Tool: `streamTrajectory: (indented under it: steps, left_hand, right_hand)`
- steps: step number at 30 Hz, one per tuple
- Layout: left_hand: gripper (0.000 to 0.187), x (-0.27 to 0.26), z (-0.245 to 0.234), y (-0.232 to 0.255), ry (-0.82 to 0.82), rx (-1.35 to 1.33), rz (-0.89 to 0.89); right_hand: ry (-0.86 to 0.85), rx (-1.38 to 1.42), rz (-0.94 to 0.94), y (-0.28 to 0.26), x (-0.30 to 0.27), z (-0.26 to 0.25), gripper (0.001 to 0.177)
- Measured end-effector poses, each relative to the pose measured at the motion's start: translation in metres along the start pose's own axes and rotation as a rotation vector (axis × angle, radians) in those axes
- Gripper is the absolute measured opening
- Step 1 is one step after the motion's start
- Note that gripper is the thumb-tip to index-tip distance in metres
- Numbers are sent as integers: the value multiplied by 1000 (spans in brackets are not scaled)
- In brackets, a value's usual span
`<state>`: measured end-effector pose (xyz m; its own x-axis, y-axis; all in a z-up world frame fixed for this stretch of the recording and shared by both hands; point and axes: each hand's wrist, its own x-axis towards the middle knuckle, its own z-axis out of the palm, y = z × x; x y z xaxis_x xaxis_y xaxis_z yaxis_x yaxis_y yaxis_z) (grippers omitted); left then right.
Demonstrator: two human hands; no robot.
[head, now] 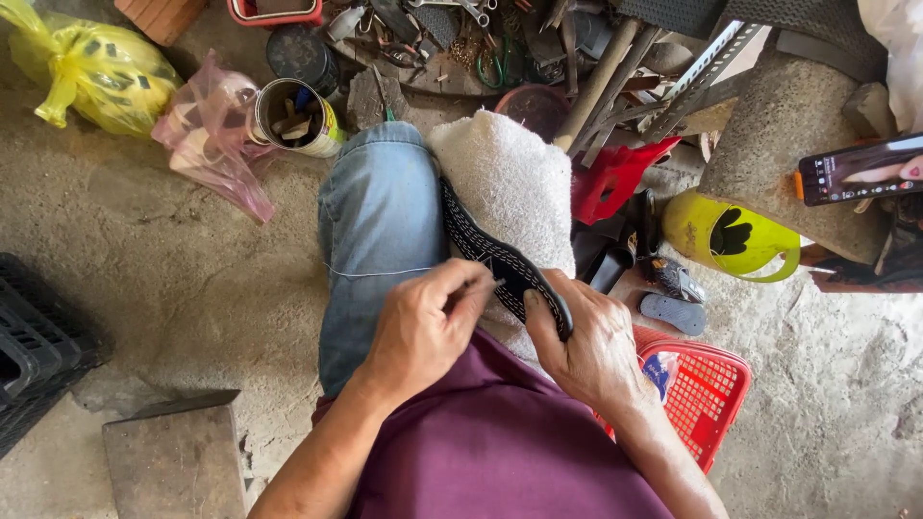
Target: Hand-stitching a rubber sole onto a shoe using a needle and thread
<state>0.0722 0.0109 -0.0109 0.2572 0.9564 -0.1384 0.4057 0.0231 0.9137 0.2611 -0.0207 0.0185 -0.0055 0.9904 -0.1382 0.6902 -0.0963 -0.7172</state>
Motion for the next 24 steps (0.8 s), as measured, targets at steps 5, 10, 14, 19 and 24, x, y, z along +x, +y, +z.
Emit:
streamTrajectory:
  steps: [5,10,14,19,24]
  left_hand:
    - [7,-13,-6,30,-153,-82,172]
    - [20,-18,-20,24,-83,99,270]
    - [35,-14,-13,4,143,555,248]
    - [15,-9,4,-7,148,652,197]
    - [12,2,-1,4,61,409,142]
  right_hand:
    - [-52,-23,-87,-16,6,-5,21]
    - [-51,12,-131,-14,7,-1,4]
    - [26,-75,-103,-10,2,1,19]
    - [31,-120,-96,-10,-2,0,20]
    - [48,-117,-84,-15,-2,1,14]
